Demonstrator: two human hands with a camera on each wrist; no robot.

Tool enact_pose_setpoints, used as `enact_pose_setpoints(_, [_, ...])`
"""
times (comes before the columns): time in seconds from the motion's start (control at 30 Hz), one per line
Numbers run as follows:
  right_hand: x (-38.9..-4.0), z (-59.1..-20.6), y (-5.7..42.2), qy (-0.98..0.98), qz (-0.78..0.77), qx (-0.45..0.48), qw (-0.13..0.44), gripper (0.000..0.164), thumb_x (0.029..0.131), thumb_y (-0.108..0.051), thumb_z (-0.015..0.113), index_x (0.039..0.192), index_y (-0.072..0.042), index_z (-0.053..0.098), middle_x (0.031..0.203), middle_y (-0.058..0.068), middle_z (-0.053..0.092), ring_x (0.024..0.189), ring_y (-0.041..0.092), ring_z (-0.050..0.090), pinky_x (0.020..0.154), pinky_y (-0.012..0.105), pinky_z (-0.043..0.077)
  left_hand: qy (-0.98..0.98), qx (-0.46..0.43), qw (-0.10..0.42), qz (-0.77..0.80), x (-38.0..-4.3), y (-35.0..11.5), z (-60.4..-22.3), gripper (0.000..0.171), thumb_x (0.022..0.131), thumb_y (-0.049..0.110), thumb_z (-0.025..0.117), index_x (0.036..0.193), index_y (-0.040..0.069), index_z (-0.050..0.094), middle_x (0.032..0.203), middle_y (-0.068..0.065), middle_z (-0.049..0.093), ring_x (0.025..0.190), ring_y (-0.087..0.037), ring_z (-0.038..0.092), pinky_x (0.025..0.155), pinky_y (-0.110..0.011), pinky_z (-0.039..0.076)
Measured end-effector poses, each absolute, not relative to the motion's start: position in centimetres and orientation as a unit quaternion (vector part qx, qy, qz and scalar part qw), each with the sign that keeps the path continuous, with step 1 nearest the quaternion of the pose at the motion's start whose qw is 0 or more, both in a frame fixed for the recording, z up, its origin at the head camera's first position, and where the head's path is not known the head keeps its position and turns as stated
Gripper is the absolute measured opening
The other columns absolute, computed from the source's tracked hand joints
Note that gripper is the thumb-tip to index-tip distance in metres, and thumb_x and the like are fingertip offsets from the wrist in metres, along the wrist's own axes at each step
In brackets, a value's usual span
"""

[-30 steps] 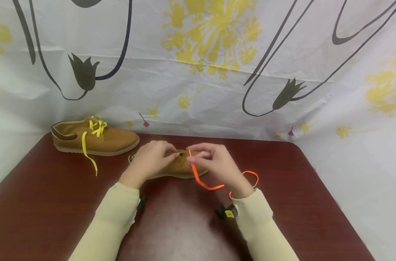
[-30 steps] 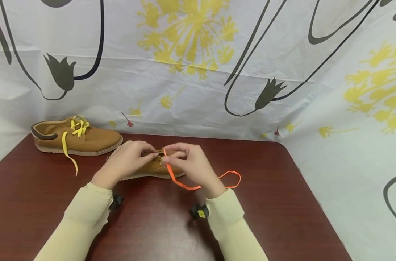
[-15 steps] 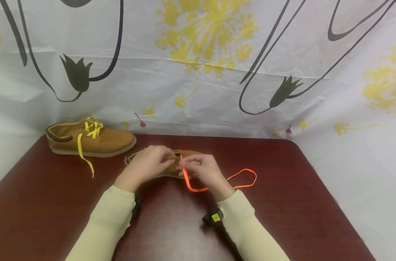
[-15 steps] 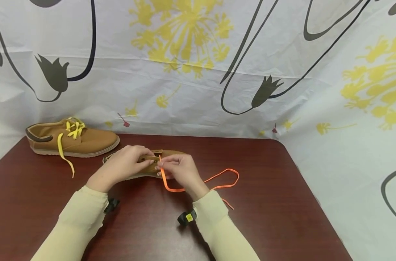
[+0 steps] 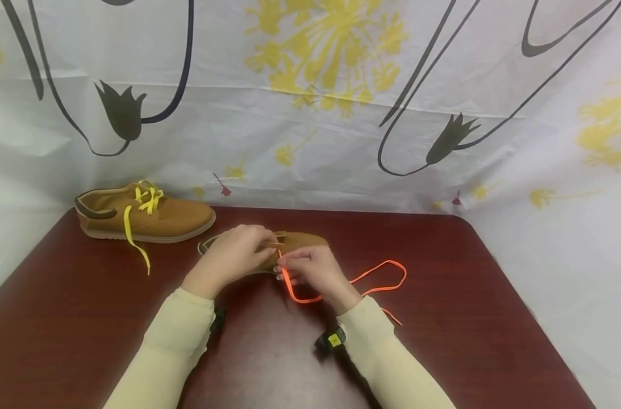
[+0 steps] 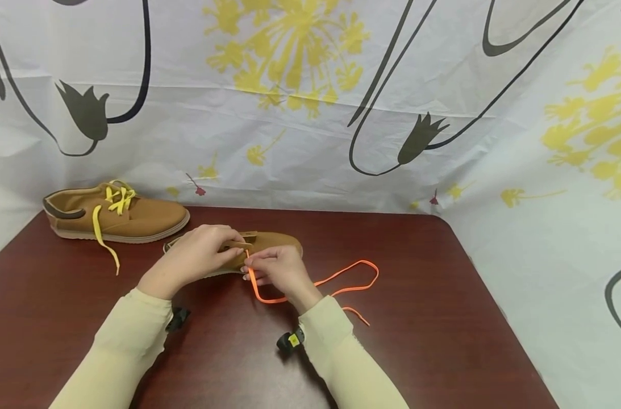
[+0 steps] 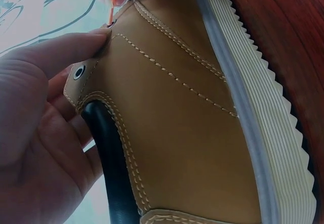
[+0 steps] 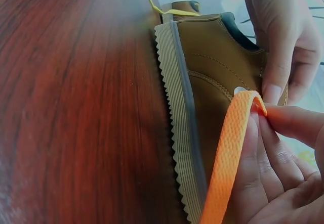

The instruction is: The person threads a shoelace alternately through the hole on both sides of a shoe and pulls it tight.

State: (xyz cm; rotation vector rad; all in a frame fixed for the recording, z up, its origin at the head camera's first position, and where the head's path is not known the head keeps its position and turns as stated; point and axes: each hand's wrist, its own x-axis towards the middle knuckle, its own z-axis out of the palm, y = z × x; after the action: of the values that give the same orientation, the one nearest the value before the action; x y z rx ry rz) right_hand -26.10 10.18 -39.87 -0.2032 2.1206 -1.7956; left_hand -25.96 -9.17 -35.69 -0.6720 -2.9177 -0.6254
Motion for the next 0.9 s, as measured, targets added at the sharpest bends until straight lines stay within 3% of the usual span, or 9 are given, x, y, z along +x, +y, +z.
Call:
enact_pose_setpoints(0.2, [-26.2,-40.0,9.9,0.740,-0.646,-0.059,0.176,0.017,0.091,-0.009,0.070,0.103,0.003,0.077,0.089,0.014,0.079,0.070,0.012,0.073,0.068,0.030,0.062,-0.954,-0.217,0.046,-0.200,-25.8,-9.1,-35.6,0.008,0.093,0.024,0.072,0.097,0.019,0.078,0.092,0.004,0.075,0.082,-0.015,0.069,0.075,-0.038,0.057])
enact_pose_setpoints(0.3, [-26.2,-40.1,9.8,0.733,-0.655,-0.055,0.173,0.019,0.092,-0.008,0.070,0.105,0.005,0.076,0.091,0.015,0.078,0.070,0.012,0.074,0.068,0.030,0.062,-0.956,-0.193,0.050,-0.215,-25.8,-8.9,-35.6,0.024,0.101,0.034,0.060,0.094,0.018,0.078,0.084,0.003,0.073,0.078,-0.017,0.067,0.072,-0.038,0.055])
enact_pose_setpoints(0.43, [-26.1,-40.2,9.6,0.725,-0.666,-0.052,0.171,0.020,0.092,-0.008,0.071,0.106,0.005,0.076,0.092,0.017,0.078,0.070,0.012,0.074,0.068,0.030,0.063,-0.955,-0.119,0.024,-0.270,-26.0,-9.0,-35.7,0.051,0.108,0.040,0.042,0.071,0.014,0.067,0.061,0.001,0.055,0.060,-0.019,0.056,0.059,-0.034,0.045])
enact_pose_setpoints(0.53, [-26.0,-40.2,9.4,0.722,-0.668,-0.049,0.172,0.018,0.092,-0.008,0.071,0.105,0.003,0.077,0.092,0.017,0.078,0.070,0.012,0.074,0.068,0.031,0.063,-0.942,-0.083,-0.011,-0.326,-26.2,-9.3,-35.8,0.048,0.104,0.032,0.047,0.061,0.013,0.056,0.056,0.003,0.042,0.055,-0.016,0.041,0.054,-0.029,0.035])
enact_pose_setpoints(0.63, [-26.0,-40.1,9.4,0.722,-0.668,-0.046,0.174,0.018,0.091,-0.009,0.072,0.104,0.001,0.078,0.092,0.016,0.078,0.071,0.013,0.075,0.069,0.031,0.063,-0.924,-0.085,-0.041,-0.370,-26.3,-9.8,-35.7,0.034,0.097,0.025,0.057,0.069,0.010,0.071,0.064,0.003,0.056,0.063,-0.014,0.046,0.060,-0.026,0.039])
enact_pose_setpoints(0.73, [-25.9,-40.1,9.4,0.725,-0.665,-0.048,0.173,0.018,0.091,-0.011,0.073,0.104,0.001,0.078,0.092,0.015,0.079,0.071,0.013,0.075,0.069,0.031,0.063,-0.913,-0.113,-0.072,-0.385,-26.4,-10.2,-35.6,0.024,0.094,0.024,0.062,0.093,0.011,0.082,0.086,0.001,0.071,0.078,-0.015,0.054,0.073,-0.027,0.043])
enact_pose_setpoints(0.9, [-25.9,-40.2,9.3,0.725,-0.665,-0.050,0.168,0.017,0.091,-0.009,0.071,0.103,0.003,0.077,0.091,0.015,0.079,0.070,0.012,0.074,0.069,0.031,0.063,-0.898,-0.149,-0.117,-0.397,-26.5,-10.3,-35.7,0.024,0.098,0.024,0.061,0.093,0.012,0.082,0.091,-0.002,0.073,0.082,-0.015,0.055,0.075,-0.027,0.043])
